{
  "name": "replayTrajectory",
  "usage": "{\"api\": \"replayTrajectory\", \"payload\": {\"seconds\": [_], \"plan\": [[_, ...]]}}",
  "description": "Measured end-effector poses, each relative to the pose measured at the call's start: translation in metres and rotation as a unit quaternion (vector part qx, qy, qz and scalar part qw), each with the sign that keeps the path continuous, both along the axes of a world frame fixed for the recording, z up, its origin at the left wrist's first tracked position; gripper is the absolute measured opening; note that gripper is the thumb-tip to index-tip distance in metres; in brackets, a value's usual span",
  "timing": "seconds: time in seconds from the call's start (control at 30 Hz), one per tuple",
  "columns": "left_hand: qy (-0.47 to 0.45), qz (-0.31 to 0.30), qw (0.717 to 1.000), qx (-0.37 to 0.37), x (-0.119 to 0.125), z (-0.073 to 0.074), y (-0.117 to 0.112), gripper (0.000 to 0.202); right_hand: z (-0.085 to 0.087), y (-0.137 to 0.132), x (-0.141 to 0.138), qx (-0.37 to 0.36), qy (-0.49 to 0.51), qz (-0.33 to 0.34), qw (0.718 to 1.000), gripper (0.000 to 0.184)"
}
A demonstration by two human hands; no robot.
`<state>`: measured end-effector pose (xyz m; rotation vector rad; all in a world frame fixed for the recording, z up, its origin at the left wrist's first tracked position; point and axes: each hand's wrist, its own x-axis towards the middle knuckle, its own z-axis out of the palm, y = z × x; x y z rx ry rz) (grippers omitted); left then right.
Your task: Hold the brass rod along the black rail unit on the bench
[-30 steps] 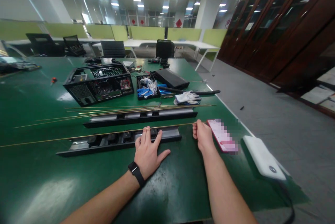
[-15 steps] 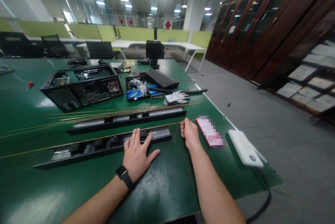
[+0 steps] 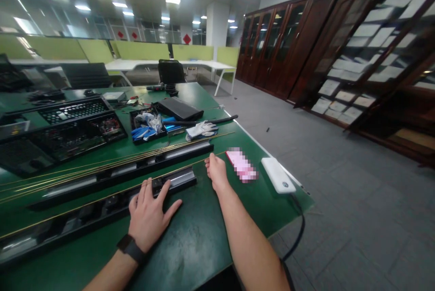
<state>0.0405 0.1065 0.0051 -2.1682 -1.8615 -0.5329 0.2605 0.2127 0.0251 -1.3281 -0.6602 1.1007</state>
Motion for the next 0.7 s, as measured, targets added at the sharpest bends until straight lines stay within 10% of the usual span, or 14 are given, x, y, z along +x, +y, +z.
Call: {"api": "replayTrajectory", "payload": {"seconds": [0.7], "plan": [[0.037,-0.007,0.999,0.033,-0.009,-0.012,0.007,0.062,-0.019,0.011,-0.009,-0.016,-0.02,0.014,1.0,0.041]]}}
